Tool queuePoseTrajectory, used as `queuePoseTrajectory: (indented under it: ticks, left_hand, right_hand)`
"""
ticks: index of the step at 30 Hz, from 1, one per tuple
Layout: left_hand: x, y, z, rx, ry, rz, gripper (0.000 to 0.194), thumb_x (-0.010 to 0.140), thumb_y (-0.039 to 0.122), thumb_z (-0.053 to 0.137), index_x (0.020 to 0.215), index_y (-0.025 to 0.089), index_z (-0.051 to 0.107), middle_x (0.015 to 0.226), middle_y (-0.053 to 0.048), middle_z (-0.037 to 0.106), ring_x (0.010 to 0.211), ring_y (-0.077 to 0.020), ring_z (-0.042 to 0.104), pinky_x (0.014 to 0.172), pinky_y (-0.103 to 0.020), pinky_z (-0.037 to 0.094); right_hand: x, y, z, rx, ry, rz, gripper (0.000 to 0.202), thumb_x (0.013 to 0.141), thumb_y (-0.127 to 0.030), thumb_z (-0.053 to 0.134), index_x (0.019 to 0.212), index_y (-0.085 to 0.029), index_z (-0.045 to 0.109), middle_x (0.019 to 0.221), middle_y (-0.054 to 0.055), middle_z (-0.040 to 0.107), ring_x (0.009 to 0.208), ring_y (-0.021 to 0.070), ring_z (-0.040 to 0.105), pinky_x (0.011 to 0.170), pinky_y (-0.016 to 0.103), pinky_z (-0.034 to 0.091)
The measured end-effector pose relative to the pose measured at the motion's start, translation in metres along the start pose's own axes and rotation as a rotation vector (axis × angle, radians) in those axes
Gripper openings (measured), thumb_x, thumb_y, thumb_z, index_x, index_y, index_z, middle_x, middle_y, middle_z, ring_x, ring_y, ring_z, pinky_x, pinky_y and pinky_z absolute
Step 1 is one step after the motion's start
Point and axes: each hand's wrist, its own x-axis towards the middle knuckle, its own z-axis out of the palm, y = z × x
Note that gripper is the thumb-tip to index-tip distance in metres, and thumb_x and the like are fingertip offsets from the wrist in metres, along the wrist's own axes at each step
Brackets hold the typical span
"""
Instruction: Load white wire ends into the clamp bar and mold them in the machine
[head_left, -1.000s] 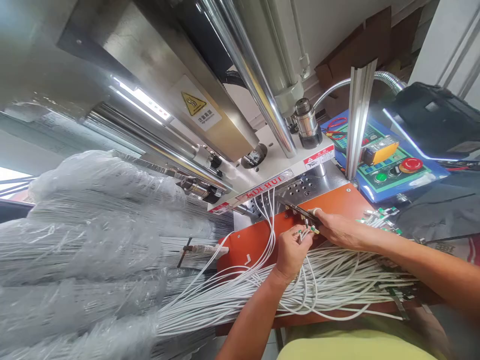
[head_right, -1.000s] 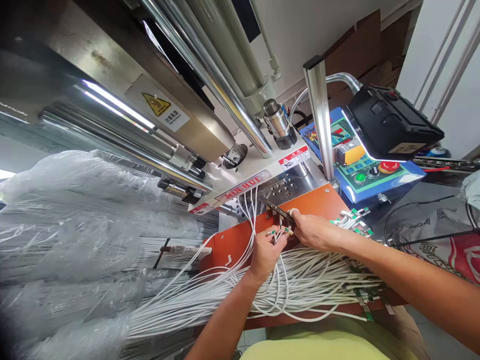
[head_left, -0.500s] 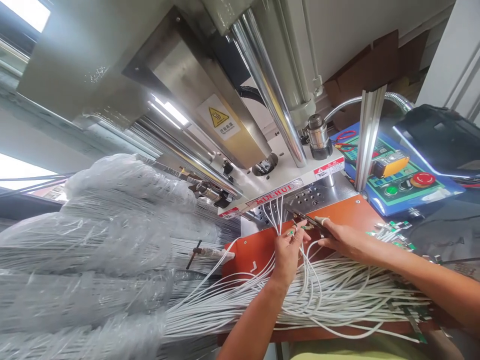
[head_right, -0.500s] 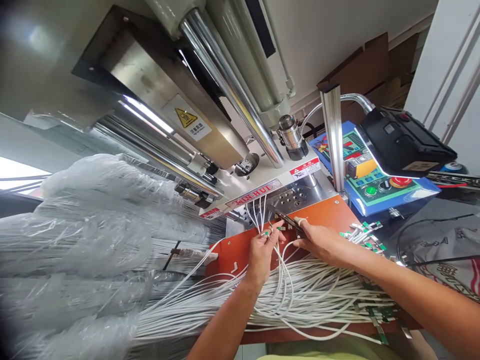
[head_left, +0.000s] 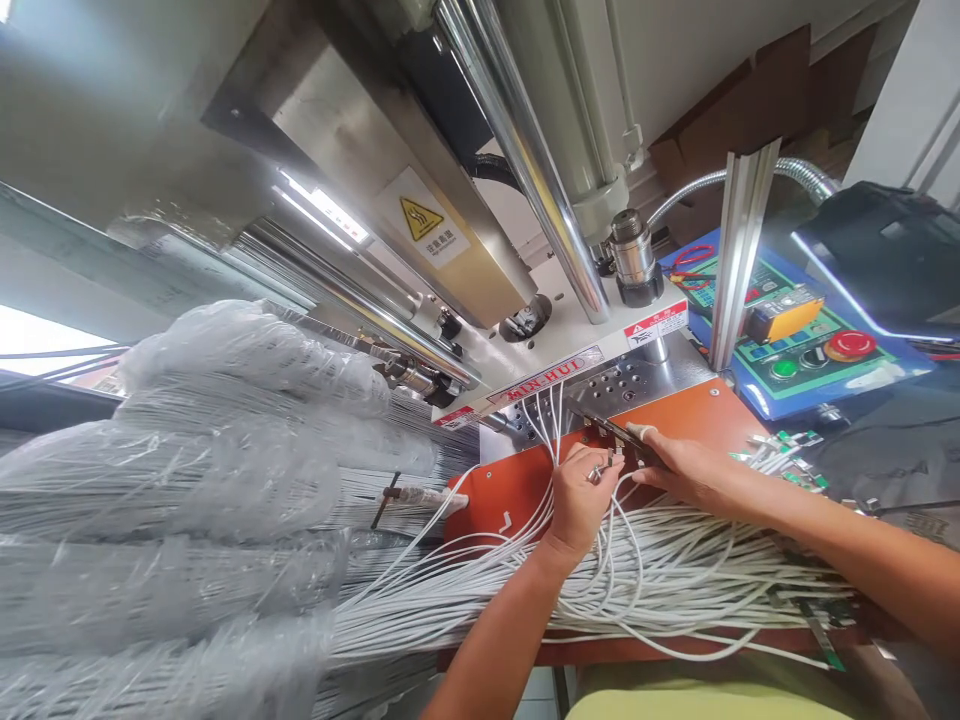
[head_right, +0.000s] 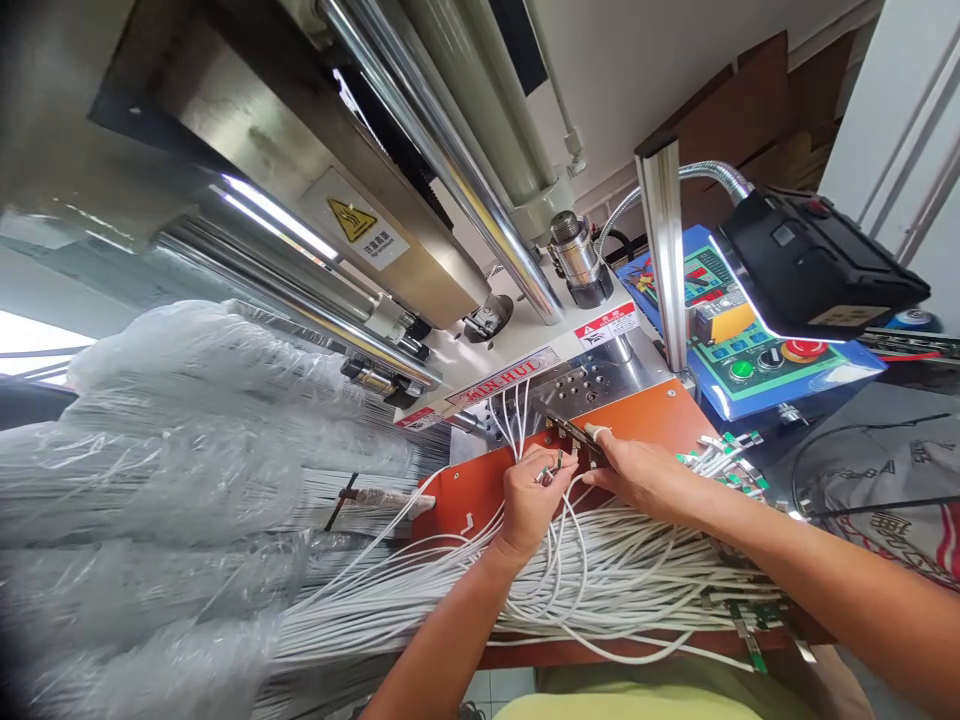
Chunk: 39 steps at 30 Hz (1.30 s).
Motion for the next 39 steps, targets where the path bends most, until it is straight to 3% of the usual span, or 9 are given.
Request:
queuePoseTrajectory:
  ticks: [6,11,17,21,24,27,29,33,39]
  left_hand:
    - [-0.001,-0.003,0.003,0.073,0.002,0.08,0.01,0.083,0.013,0.065,0.075,0.018,0.07,0.073,-0.004,0.07,0.073,-0.0158,0.062,0.07,-0.028,0.051]
    - [-0.002,-0.006,0.008,0.142,0.007,0.067,0.012,0.085,0.014,0.063,0.076,0.018,0.07,0.072,-0.004,0.068,0.073,-0.0156,0.059,0.07,-0.028,0.049]
    - [0.009,-0.003,-0.001,-0.016,-0.077,-0.112,0.011,0.078,0.015,0.071,0.087,0.02,0.075,0.083,-0.004,0.073,0.085,-0.0177,0.064,0.082,-0.031,0.051]
    - [0.014,0.001,-0.014,-0.223,-0.131,-0.289,0.023,0.089,0.032,0.06,0.1,0.018,0.074,0.106,-0.009,0.071,0.1,-0.0199,0.064,0.091,-0.032,0.049]
    - [0.012,0.0,-0.015,-0.293,-0.064,-0.381,0.037,0.096,0.041,0.046,0.094,0.015,0.073,0.096,-0.009,0.072,0.086,-0.0164,0.065,0.082,-0.028,0.05]
    - [0.007,-0.004,-0.012,-0.347,0.004,-0.469,0.04,0.097,0.045,0.043,0.119,0.016,0.059,0.062,0.002,0.06,0.052,-0.0098,0.052,0.057,-0.022,0.045]
    - [0.005,-0.005,-0.011,-0.329,0.059,-0.473,0.042,0.097,0.046,0.043,0.126,0.017,0.05,0.053,0.007,0.05,0.045,-0.0086,0.044,0.054,-0.021,0.042]
    - [0.007,-0.002,-0.016,-0.236,0.136,-0.446,0.04,0.095,0.048,0.046,0.119,0.017,0.051,0.055,0.005,0.058,0.047,-0.0084,0.047,0.057,-0.02,0.042]
    - [0.015,0.002,-0.029,-0.176,0.145,-0.481,0.035,0.087,0.046,0.059,0.097,0.014,0.07,0.084,-0.007,0.074,0.043,-0.005,0.041,0.046,-0.02,0.039]
  right_hand:
    - [0.001,0.002,0.003,-0.021,0.018,-0.023,0.036,0.092,-0.045,0.046,0.121,-0.025,0.044,0.105,0.01,0.068,0.091,0.0255,0.066,0.074,0.033,0.047]
    - [0.004,0.002,0.007,-0.06,-0.024,-0.001,0.025,0.093,-0.043,0.042,0.109,-0.023,0.041,0.1,0.009,0.067,0.089,0.0245,0.065,0.073,0.033,0.046]
    - [0.007,0.004,0.01,-0.099,0.006,0.037,0.029,0.092,-0.043,0.043,0.113,-0.023,0.038,0.103,0.011,0.066,0.09,0.026,0.065,0.073,0.034,0.046]
    - [0.005,0.007,0.008,-0.033,0.012,0.032,0.032,0.092,-0.048,0.043,0.115,-0.026,0.042,0.102,0.009,0.068,0.091,0.0262,0.066,0.073,0.033,0.046]
    - [0.005,0.006,0.008,-0.021,0.038,0.037,0.033,0.09,-0.048,0.047,0.115,-0.027,0.045,0.1,0.008,0.07,0.091,0.0274,0.066,0.073,0.033,0.046]
    - [0.005,0.005,0.008,-0.013,0.048,0.039,0.034,0.089,-0.048,0.049,0.116,-0.028,0.046,0.099,0.008,0.07,0.089,0.0273,0.066,0.073,0.033,0.046]
    - [0.005,0.005,0.008,-0.01,0.045,0.042,0.034,0.089,-0.049,0.049,0.115,-0.027,0.046,0.098,0.008,0.07,0.088,0.0271,0.066,0.072,0.033,0.046]
    - [0.005,0.006,0.008,-0.011,0.04,0.054,0.032,0.088,-0.048,0.049,0.112,-0.026,0.047,0.092,0.007,0.07,0.084,0.026,0.066,0.071,0.033,0.045]
    - [0.005,0.002,0.006,-0.027,0.011,0.054,0.031,0.09,-0.044,0.047,0.114,-0.024,0.042,0.089,0.007,0.067,0.08,0.0242,0.064,0.067,0.031,0.043]
